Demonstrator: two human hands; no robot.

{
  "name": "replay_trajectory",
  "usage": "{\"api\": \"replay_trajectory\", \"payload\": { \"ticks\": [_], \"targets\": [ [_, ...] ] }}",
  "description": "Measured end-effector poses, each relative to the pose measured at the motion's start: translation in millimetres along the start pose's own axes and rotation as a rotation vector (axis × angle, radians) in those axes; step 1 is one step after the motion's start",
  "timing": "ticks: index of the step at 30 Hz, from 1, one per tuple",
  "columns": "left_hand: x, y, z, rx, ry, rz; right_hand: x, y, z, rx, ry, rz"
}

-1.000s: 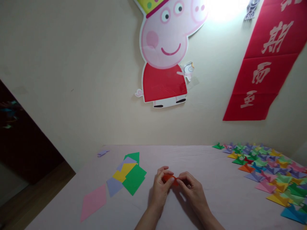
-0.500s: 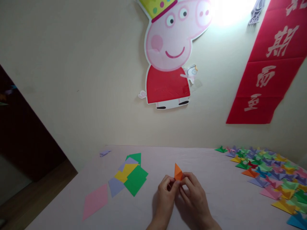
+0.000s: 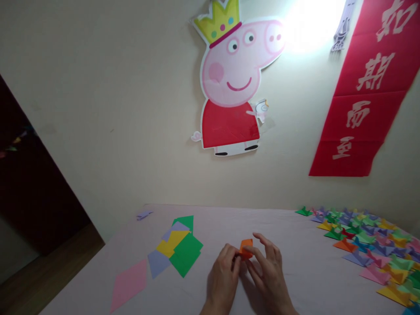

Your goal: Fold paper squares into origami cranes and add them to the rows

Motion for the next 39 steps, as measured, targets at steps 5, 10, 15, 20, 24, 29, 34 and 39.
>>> {"api": "replay_trajectory", "payload": {
  "ticks": [5,10,15,20,24,29,34,39],
  "targets": [
    [1.9,0.1,1.4,0.007,-0.002,0.008,0.7,2.7,-3.9,-0.098,-0.07,-0.068],
    [1.6,1.4,0.8,0.109,-0.045,0.008,-0.2,16.0,-12.5,-0.461,-0.159,-0.218],
    [-1.9,-3.5,-2.5,0.245,-0.101,0.021,-1.4,28.5,-23.8,-0.93,-0.232,-0.385],
    [-4.3,-6.2,-4.5,0.304,-0.123,0.018,-1.3,34.0,-24.2,-1.011,-0.197,-0.435],
    [-4.2,-6.2,-4.8,0.355,-0.125,0.016,-2.9,30.5,-24.9,-1.061,-0.217,-0.42],
    [-3.5,-7.5,-2.8,0.358,-0.111,0.038,-4.5,23.8,-19.8,-0.939,-0.179,-0.335],
    [-4.4,-6.1,1.8,0.32,-0.056,0.033,-5.2,18.7,-17.1,-0.82,-0.201,-0.287],
    [-5.4,-0.9,2.0,0.306,-0.055,-0.023,-6.0,21.5,-16.6,-0.83,-0.192,-0.347]
  ]
}}
Point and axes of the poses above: each hand's wrist, its own x-axis away from the middle knuckle, its own z-axis out of the back of the hand, y = z × x, the point moved 5 cm from there along -x, towards the middle knuckle, and after that the axes turned 13 degrees about -y, right-handed, at the moved point
